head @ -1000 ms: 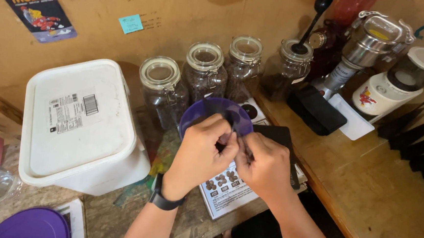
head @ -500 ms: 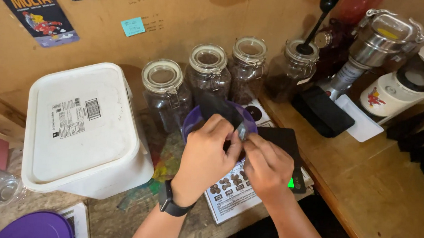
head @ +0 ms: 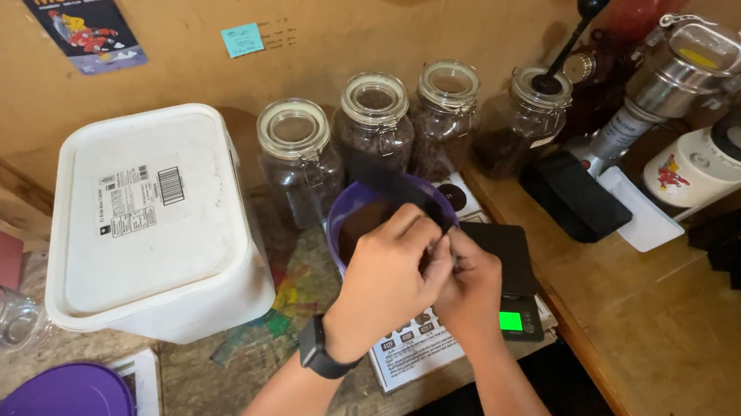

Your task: Filling small pouches with ground coffee using a spoon and weighing them on a digital scale for precision.

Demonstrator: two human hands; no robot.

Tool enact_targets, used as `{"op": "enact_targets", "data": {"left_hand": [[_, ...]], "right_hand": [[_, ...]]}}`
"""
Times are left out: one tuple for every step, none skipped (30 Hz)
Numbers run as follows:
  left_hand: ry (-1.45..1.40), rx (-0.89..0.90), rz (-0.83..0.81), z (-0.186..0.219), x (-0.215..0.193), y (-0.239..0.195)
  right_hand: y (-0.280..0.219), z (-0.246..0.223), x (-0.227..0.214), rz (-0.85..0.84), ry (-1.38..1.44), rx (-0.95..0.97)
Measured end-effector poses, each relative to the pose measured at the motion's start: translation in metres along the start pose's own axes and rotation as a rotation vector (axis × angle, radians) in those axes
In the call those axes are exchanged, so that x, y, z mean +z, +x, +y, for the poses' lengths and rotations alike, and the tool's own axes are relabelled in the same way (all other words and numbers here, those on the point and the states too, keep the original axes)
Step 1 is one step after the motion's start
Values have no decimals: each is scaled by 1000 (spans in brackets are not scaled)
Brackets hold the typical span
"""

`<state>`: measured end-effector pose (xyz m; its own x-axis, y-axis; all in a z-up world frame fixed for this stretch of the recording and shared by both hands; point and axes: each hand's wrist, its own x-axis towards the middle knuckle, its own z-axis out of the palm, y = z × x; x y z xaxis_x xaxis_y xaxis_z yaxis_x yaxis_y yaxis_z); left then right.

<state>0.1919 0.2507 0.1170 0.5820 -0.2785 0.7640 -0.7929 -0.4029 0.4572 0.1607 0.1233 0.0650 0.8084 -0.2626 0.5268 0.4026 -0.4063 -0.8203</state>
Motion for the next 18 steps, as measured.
{"op": "enact_targets", "data": {"left_hand": [[-131, -68, -16, 2, -4, 3], [-131, -69, -15, -1, -5, 5], [-305, -307, -45, -5, -7, 6], [-479, -546, -78, -8, -8, 8], [-480, -547, -79, -13, -9, 8], [-618, -673, -78, -18, -10, 9], [-756, -799, -78, -23, -11, 10], [-758, -797, -76, -20, -16, 14], [-862, -829, -64, -17, -21, 18], [-966, -861, -52, -14, -26, 22], [-967, -859, -50, -14, -26, 22], [-996, -855, -18, -13, -26, 22], [-1025, -850, 15, -12, -26, 22], [-1025, -851, 18, -12, -27, 23], [-1040, -855, 54, -12, -29, 23], [-1056, -858, 89, -12, -29, 25], [-1057, -858, 90, -11, -32, 25], [-1056, -847, 100, -10, -34, 26]], "right_hand": [[2, -6, 2, 25, 20, 1], [2, -8, 6, 24, 20, 0], [3, -11, 10, 65, 97, 61], [2, -14, 13, 107, 173, 123], [2, -10, 13, 108, 172, 123], [2, -6, 13, 101, 179, 139], [3, -3, 13, 95, 186, 156], [5, -16, 13, 94, 186, 153], [7, -29, 14, 81, 170, 143], [9, -42, 15, 68, 155, 134], [8, -40, 16, 67, 154, 131], [6, -38, 17, 40, 158, 123], [4, -35, 18, 13, 161, 116], [2, -29, 19, 10, 160, 115], [0, -22, 20, -1, 144, 91], [-1, -15, 21, -10, 127, 68], [-2, -14, 21, -11, 125, 67], [-2, -13, 22, -18, 132, 52]]}}
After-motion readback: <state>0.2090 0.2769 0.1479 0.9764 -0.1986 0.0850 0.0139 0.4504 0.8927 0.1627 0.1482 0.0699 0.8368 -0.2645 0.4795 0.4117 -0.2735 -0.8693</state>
